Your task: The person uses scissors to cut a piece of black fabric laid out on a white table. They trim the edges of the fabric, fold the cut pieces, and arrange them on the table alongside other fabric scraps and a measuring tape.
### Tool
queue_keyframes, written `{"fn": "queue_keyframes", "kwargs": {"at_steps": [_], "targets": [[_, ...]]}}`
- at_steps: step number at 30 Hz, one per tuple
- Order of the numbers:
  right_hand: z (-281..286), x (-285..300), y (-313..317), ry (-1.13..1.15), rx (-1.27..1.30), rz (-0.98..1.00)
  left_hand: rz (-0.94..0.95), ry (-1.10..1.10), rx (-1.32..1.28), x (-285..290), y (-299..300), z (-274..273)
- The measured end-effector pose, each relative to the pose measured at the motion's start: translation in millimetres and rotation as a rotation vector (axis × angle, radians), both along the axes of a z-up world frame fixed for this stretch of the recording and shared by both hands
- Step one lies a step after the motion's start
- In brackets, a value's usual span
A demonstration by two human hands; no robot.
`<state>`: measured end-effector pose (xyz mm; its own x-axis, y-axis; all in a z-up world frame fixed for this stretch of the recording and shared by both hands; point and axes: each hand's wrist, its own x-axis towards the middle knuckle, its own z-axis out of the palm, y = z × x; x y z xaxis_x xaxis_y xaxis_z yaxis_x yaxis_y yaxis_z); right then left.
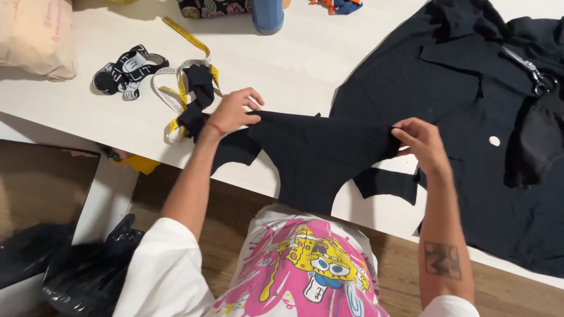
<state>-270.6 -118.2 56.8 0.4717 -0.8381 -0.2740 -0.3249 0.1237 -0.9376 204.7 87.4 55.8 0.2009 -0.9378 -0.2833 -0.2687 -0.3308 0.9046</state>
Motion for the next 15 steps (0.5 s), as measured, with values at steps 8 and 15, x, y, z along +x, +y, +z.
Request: {"fn": "queue_keyframes", "kwargs": {"at_steps": [8,15], "targets": [[-34.9,30.1,1.4,0.406,-0.4,-0.052,0.134,-0.484,0.044,-5.7,-44.1,-90.1],[-61.3,20.4,20.9,0.473,-0.867,0.051,0.112,-0.907,-0.524,-30.6,-25.8,-96.3]]}}
